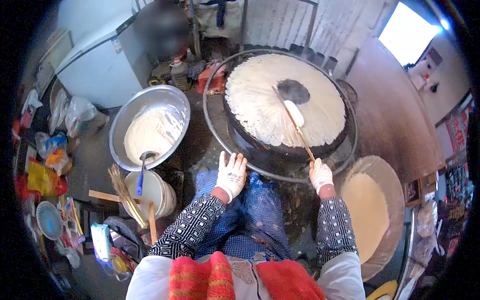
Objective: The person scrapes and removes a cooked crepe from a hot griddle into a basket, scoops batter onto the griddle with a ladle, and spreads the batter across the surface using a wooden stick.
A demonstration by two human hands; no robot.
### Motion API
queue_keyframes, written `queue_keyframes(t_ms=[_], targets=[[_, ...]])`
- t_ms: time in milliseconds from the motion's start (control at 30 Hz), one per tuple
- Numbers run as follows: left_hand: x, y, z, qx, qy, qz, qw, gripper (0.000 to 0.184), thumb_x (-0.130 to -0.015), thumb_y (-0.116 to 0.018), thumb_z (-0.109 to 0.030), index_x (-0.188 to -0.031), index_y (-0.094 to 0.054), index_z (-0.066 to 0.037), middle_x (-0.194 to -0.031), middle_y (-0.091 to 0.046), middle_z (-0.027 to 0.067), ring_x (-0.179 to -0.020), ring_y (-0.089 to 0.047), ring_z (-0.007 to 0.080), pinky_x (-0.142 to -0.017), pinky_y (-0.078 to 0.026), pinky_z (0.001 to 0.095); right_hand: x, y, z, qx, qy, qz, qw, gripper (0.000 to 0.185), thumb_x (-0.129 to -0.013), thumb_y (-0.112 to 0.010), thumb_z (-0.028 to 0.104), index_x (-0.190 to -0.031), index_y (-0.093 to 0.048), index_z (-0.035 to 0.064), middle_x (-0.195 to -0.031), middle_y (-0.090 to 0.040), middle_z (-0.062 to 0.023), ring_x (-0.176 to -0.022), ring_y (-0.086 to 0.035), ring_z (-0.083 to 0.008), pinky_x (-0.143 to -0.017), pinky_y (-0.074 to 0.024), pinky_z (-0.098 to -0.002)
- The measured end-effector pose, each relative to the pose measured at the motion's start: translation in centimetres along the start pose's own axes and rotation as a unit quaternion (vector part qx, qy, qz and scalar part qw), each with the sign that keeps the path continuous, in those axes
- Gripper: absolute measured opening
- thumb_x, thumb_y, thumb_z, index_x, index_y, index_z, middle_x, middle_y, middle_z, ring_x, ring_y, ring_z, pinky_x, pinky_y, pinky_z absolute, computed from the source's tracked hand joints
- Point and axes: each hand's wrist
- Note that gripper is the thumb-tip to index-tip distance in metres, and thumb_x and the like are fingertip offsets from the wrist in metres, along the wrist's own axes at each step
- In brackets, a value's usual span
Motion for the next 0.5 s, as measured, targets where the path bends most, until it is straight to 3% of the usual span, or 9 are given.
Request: queue_keyframes(t_ms=[67, 133, 233, 333, 400, 467, 500], targets=[[-0.3, -0.7, 1.1, -0.008, 0.009, -0.021, 1.0, 0.043, -0.087, -0.054, -0.02, -0.126, -0.055, -0.002, -0.135, -0.054, 0.0156, -0.126, -0.049, 0.0348, -0.111, -0.015, 0.0668, 0.9, 0.0, 0.3, -0.003, 0.045, -0.014, 0.999, 0.027, -0.097, -0.048, 0.03, -0.103, -0.052, 0.0033, -0.075, -0.065, -0.0246, -0.07, -0.064, -0.0445, -0.065, -0.0496, -0.0563], [0.3, -1.1, 0.9, -0.001, 0.032, -0.033, 0.999, 0.04, -0.088, -0.054, -0.02, -0.124, -0.056, -0.002, -0.134, -0.055, 0.0153, -0.125, -0.05, 0.0349, -0.111, -0.016, 0.0667, 3.5, 1.4, -0.3, -0.005, 0.068, 0.059, 0.996, 0.027, -0.096, -0.048, 0.033, -0.101, -0.05, 0.0056, -0.074, -0.064, -0.0262, -0.071, -0.064, -0.0446, -0.064, -0.0504, -0.0549], [0.7, -1.2, 1.0, -0.014, 0.047, -0.036, 0.998, 0.042, -0.087, -0.055, -0.021, -0.125, -0.055, -0.002, -0.134, -0.054, 0.0156, -0.127, -0.048, 0.0341, -0.111, -0.016, 0.0655, 2.9, -1.4, -4.9, 0.022, -0.008, 0.007, 1.0, 0.027, -0.096, -0.049, 0.033, -0.097, -0.052, 0.0059, -0.071, -0.064, -0.0253, -0.068, -0.063, -0.0445, -0.061, -0.0505, -0.0532], [1.4, -1.0, 0.6, -0.013, 0.07, -0.023, 0.997, 0.045, -0.086, -0.057, -0.024, -0.126, -0.055, -0.003, -0.136, -0.053, 0.016, -0.131, -0.044, 0.0345, -0.111, -0.017, 0.0642, 3.8, -0.9, -5.2, 0.02, 0.061, -0.057, 0.996, 0.024, -0.095, -0.052, 0.028, -0.095, -0.052, 0.0048, -0.069, -0.063, -0.0243, -0.064, -0.062, -0.0441, -0.059, -0.0478, -0.0549], [1.5, 0.0, -0.5, 0.013, 0.085, -0.016, 0.996, 0.045, -0.086, -0.058, -0.025, -0.125, -0.056, -0.003, -0.135, -0.052, 0.0159, -0.131, -0.043, 0.0347, -0.111, -0.017, 0.0639, 6.1, 0.7, -3.8, -0.001, 0.076, -0.028, 0.997, 0.022, -0.093, -0.055, 0.026, -0.093, -0.051, 0.0041, -0.067, -0.062, -0.0231, -0.064, -0.061, -0.0441, -0.059, -0.0473, -0.055], [2.3, 0.7, -3.1, 0.057, 0.036, -0.021, 0.997, 0.047, -0.083, -0.062, -0.028, -0.123, -0.058, -0.003, -0.131, -0.054, 0.0152, -0.129, -0.044, 0.0344, -0.112, -0.02, 0.0618, 7.6, -1.8, -5.8, 0.022, 0.112, 0.023, 0.993, 0.024, -0.092, -0.058, 0.028, -0.099, -0.054, 0.0053, -0.071, -0.064, -0.022, -0.067, -0.062, -0.0436, -0.059, -0.0481, -0.0545], [2.7, 1.1, -4.5, 0.07, 0.017, 0.003, 0.997, 0.05, -0.082, -0.063, -0.029, -0.124, -0.057, -0.003, -0.131, -0.054, 0.0152, -0.129, -0.044, 0.0342, -0.112, -0.021, 0.0611, 7.3, -4.1, -7.6, -0.125, 0.038, 0.018, 0.991, 0.025, -0.093, -0.057, 0.029, -0.1, -0.055, 0.0059, -0.07, -0.064, -0.0216, -0.066, -0.062, -0.0434, -0.058, -0.0483, -0.0541]])
Point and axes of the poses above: each hand's wrist, its own x-axis away from the middle knuckle, its own y-axis out of the back of the hand, z = x × y
